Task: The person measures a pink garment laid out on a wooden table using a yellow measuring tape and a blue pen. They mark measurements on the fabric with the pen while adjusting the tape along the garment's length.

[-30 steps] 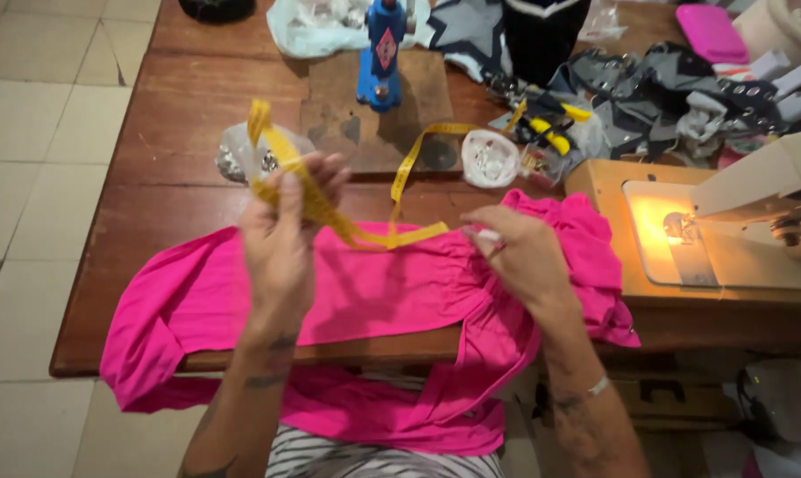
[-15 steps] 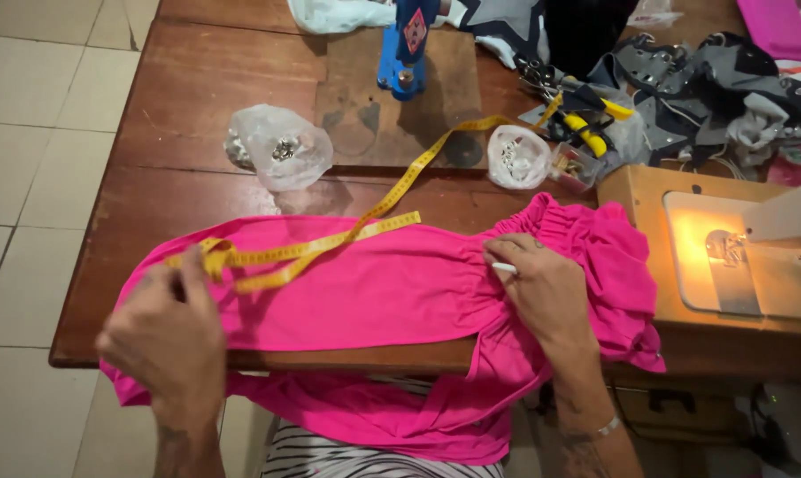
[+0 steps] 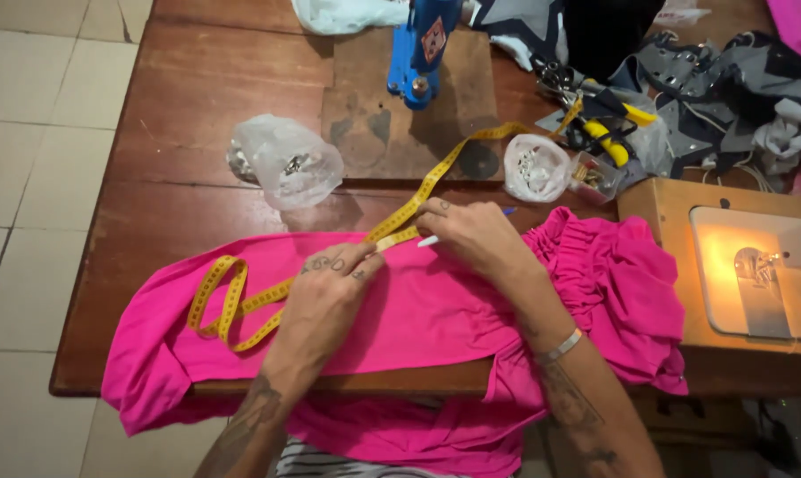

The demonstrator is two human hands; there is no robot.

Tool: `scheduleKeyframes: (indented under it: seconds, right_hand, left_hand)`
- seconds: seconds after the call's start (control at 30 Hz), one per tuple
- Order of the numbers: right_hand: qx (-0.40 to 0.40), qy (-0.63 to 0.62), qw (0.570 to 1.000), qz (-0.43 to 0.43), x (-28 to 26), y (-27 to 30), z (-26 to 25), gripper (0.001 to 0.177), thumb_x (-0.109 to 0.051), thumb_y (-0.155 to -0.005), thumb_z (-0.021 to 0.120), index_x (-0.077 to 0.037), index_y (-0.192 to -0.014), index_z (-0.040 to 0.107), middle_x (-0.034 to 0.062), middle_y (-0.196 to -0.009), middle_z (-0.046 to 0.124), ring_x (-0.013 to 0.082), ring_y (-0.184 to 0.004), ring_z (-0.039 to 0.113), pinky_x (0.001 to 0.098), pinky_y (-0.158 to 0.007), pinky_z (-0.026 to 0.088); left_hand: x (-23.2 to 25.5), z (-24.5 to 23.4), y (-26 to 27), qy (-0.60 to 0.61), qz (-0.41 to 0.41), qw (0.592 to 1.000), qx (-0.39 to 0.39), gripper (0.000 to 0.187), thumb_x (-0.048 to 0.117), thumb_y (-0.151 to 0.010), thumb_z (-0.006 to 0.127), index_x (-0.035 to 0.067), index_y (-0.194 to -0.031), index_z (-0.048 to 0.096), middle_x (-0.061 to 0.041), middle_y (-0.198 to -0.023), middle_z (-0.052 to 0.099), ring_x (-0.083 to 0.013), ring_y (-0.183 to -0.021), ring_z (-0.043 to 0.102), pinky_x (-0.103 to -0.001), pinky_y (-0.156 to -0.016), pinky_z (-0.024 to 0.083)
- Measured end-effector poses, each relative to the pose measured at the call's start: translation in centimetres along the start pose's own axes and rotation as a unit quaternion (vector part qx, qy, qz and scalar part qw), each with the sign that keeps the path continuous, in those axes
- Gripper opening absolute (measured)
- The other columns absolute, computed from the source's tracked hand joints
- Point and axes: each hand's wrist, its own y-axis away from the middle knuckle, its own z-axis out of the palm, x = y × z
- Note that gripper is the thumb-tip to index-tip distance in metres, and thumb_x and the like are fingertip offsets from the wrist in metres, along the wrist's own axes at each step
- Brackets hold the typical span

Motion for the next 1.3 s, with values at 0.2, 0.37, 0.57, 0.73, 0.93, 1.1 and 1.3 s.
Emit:
scheduleKeyframes:
  seconds: [0.2, 0.37, 0.57, 0.73, 0.93, 1.1, 1.3]
  right_hand:
    - [-0.013, -0.009, 0.999, 0.033, 3.2, 2.4, 1.6, 0.034, -0.032, -0.112, 0.061, -0.051, -0.137, 0.078, -0.0285, -0.150, 0.073, 0.0348, -0.089, 0.088, 0.0505, -0.083, 0.073]
    - [0.061, 0.047, 0.995, 0.061, -0.5, 8.5, -4.4, 0.048, -0.021, -0.098, 0.092, -0.036, -0.143, 0.085, -0.0099, -0.151, 0.085, 0.0164, -0.070, 0.081, 0.0324, -0.055, 0.063]
    - [0.012, 0.090, 0.991, 0.095, -2.9, 17.0, -2.0, 0.046, -0.057, -0.116, 0.069, -0.036, -0.154, 0.084, -0.0100, -0.171, 0.075, 0.0091, -0.064, 0.084, 0.0331, -0.039, 0.058]
    - [-0.071, 0.016, 0.988, 0.138, -1.1, 18.5, -1.9, 0.058, -0.059, -0.106, 0.076, -0.043, -0.163, 0.077, -0.0188, -0.186, 0.060, 0.0138, -0.080, 0.093, 0.0403, -0.048, 0.063]
    - [-0.085, -0.011, 0.987, 0.133, -0.5, 18.5, -2.3, 0.058, -0.056, -0.106, 0.076, -0.040, -0.162, 0.077, -0.0234, -0.186, 0.060, 0.0029, -0.110, 0.090, 0.0314, -0.058, 0.066]
    - [-0.103, -0.010, 0.982, 0.158, 1.5, 19.1, -0.8, 0.056, -0.060, -0.101, 0.079, -0.044, -0.154, 0.082, -0.0236, -0.178, 0.069, 0.0012, -0.121, 0.088, 0.0286, -0.067, 0.072]
    - [-0.054, -0.016, 0.986, 0.160, 0.7, 18.1, 0.0, 0.042, -0.062, -0.100, 0.077, -0.043, -0.137, 0.085, -0.0261, -0.165, 0.074, -0.0082, -0.129, 0.080, 0.0255, -0.061, 0.062]
  left_hand:
    - [-4.8, -1.5, 0.8, -0.174, 0.030, 0.984, 0.027, 0.036, 0.023, -0.118, 0.066, 0.026, -0.149, 0.083, 0.001, -0.157, 0.082, -0.0249, -0.155, 0.070, -0.051, -0.130, 0.050]
    - [-2.3, -8.8, 3.9, -0.192, 0.070, 0.969, 0.137, 0.031, 0.011, -0.123, 0.075, 0.011, -0.153, 0.082, -0.011, -0.163, 0.080, -0.0292, -0.144, 0.076, -0.050, -0.125, 0.058]
    - [-3.6, -8.7, 17.9, -0.281, -0.203, 0.919, 0.189, 0.031, 0.017, -0.129, 0.097, 0.007, -0.159, 0.095, -0.016, -0.152, 0.097, -0.0348, -0.123, 0.089, -0.052, -0.116, 0.070]
    - [-8.7, -11.1, 19.9, -0.199, -0.265, 0.942, 0.060, 0.050, 0.020, -0.128, 0.073, 0.002, -0.175, 0.081, -0.020, -0.181, 0.078, -0.0483, -0.169, 0.068, -0.063, -0.145, 0.048]
    - [-15.6, -15.1, 17.7, -0.060, -0.251, 0.966, -0.015, 0.057, 0.028, -0.127, 0.062, 0.018, -0.183, 0.065, -0.014, -0.193, 0.060, -0.0417, -0.183, 0.048, -0.071, -0.147, 0.027]
    - [-8.1, -14.0, 22.4, -0.240, -0.285, 0.855, 0.361, 0.021, -0.026, -0.132, 0.089, -0.021, -0.152, 0.091, -0.037, -0.134, 0.085, -0.0538, -0.119, 0.080, -0.066, -0.111, 0.066]
    - [-5.7, -7.1, 25.9, 0.476, -0.596, 0.508, 0.400, 0.064, 0.042, -0.119, 0.046, 0.027, -0.181, 0.039, -0.007, -0.184, 0.059, -0.0292, -0.160, 0.061, -0.058, -0.125, 0.051]
